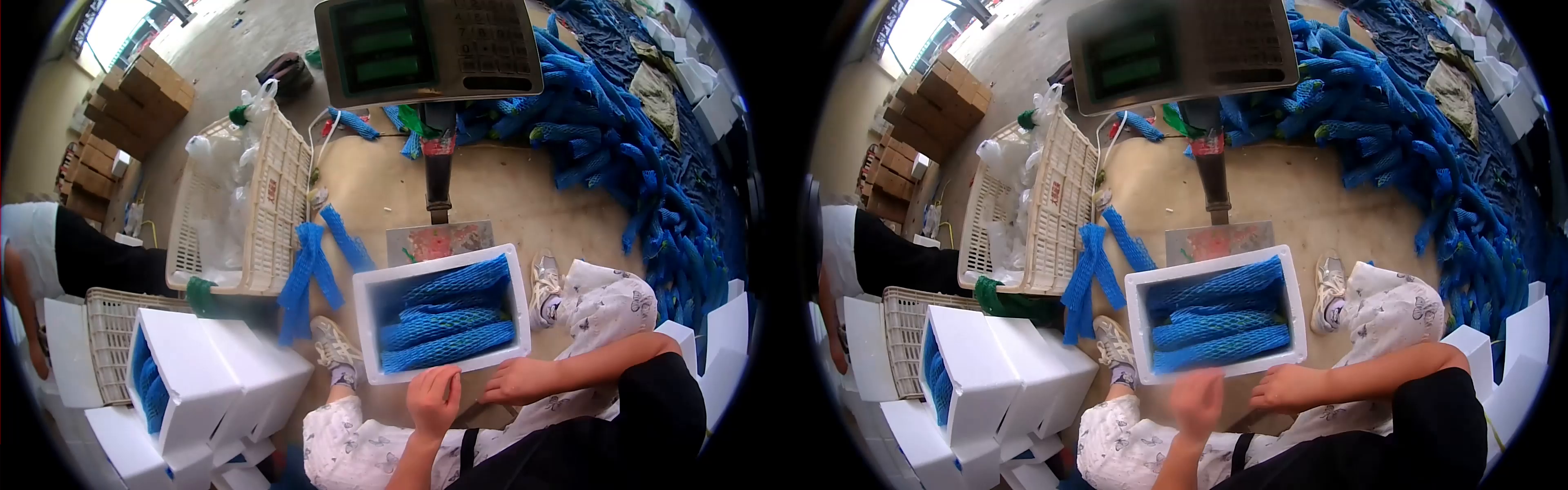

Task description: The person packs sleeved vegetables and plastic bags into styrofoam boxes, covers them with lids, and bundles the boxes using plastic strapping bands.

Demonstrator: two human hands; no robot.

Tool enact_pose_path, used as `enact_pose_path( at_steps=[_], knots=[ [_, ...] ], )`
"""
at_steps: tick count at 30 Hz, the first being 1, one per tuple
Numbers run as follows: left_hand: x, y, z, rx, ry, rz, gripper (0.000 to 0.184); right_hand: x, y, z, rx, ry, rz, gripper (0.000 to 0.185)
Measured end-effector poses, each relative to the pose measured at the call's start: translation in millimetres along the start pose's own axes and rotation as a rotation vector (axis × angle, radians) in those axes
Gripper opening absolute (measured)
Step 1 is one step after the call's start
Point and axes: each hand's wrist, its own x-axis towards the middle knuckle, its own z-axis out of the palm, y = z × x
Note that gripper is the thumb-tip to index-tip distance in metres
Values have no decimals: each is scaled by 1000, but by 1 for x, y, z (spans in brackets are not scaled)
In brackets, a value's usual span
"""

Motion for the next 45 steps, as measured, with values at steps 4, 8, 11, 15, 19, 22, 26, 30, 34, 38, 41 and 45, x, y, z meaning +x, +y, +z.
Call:
enact_pose_path(
  at_steps=[4,8,11,15,19,22,26,30,34,38,41,45],
  knots=[
    [7,8,13,-22,-65,48,14,-1,-2,-10,95,54,112,18],
    [13,3,18,-57,-75,8,19,-5,12,-12,-31,-2,274,14],
    [35,-6,20,145,-43,-56,30,-5,22,-19,-38,123,417,14],
    [44,-71,58,270,-12,-122,37,4,66,-28,-168,452,605,35],
    [44,-70,66,385,58,-83,26,37,112,-24,-263,293,952,30],
    [39,-74,66,406,83,-65,25,34,98,-18,-244,294,982,31],
    [42,-70,69,380,80,-104,23,18,104,1,-277,429,896,36],
    [41,-72,71,409,104,-112,23,34,108,0,-273,351,969,33],
    [43,-72,73,401,131,-102,22,31,107,-1,-220,322,1017,37],
    [39,-73,72,457,80,-81,22,31,119,21,-248,394,1017,43],
    [40,-70,73,451,69,-101,21,38,120,15,-187,317,1091,49],
    [37,-75,75,489,84,-53,23,47,127,12,-98,243,1185,71]
  ],
)
